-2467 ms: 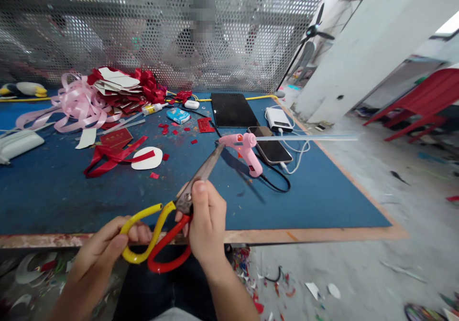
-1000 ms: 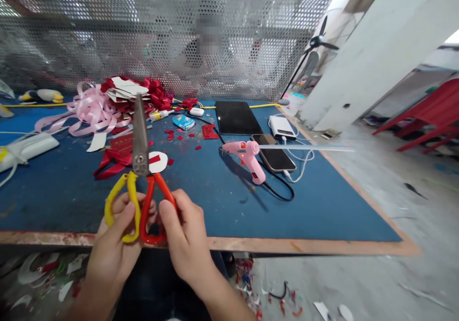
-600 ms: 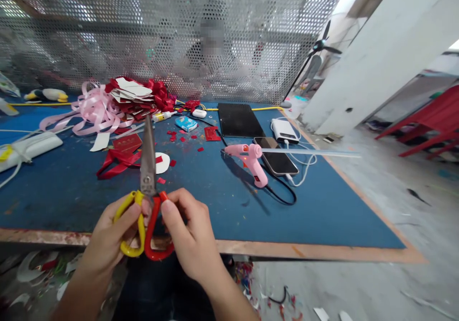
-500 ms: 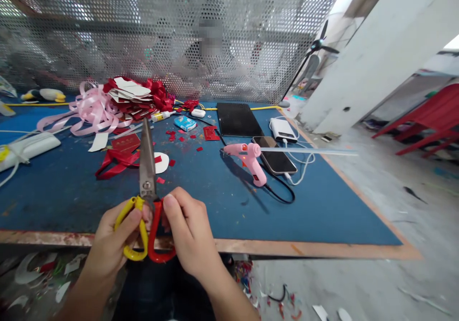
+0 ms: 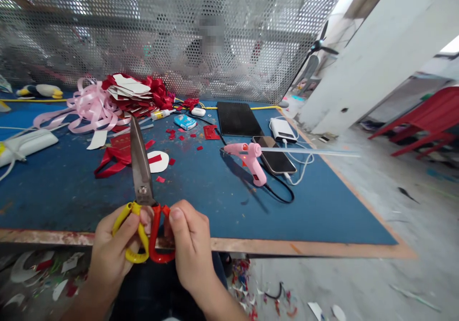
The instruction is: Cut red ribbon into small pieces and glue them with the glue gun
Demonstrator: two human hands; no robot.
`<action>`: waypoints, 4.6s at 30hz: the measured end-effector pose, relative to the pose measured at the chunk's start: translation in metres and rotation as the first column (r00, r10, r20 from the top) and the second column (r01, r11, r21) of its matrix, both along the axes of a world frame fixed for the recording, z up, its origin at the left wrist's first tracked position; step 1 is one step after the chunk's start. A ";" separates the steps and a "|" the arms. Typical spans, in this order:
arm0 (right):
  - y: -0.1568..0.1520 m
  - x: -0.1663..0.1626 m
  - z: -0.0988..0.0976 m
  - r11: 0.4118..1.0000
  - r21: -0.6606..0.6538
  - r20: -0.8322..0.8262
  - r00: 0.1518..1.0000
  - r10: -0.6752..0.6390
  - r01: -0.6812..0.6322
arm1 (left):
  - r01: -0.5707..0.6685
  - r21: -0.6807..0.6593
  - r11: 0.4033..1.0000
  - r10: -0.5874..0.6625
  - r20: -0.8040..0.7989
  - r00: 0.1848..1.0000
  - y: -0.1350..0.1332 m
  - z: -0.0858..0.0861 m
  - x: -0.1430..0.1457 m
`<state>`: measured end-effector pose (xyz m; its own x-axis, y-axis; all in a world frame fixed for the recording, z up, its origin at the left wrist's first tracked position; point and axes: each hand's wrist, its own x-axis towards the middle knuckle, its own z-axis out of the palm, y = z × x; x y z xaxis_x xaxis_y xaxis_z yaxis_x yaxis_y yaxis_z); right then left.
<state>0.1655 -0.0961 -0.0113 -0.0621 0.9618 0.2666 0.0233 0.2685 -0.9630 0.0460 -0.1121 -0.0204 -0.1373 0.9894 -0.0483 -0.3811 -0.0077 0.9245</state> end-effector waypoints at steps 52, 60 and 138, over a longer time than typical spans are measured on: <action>-0.015 -0.004 -0.009 0.967 -0.235 -0.326 0.945 0.019 -0.101 | 0.051 -0.045 0.998 -0.067 -0.544 0.836 -0.014 0.009 -0.023; -0.016 -0.007 -0.011 0.965 -0.223 -0.355 0.934 0.053 -0.139 | -0.050 -0.051 0.997 0.003 -0.666 0.746 -0.024 0.021 -0.025; 0.024 0.005 0.027 0.974 0.215 0.150 0.983 -0.109 0.075 | 0.161 -0.198 0.967 -0.200 -0.197 0.960 -0.011 0.019 -0.013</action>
<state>0.1705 -0.0726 0.0158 -0.0343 0.8898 0.4551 0.2059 0.4519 -0.8680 0.0331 -0.1232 -0.0018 0.0162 0.9765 -0.2148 -0.1541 0.2146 0.9645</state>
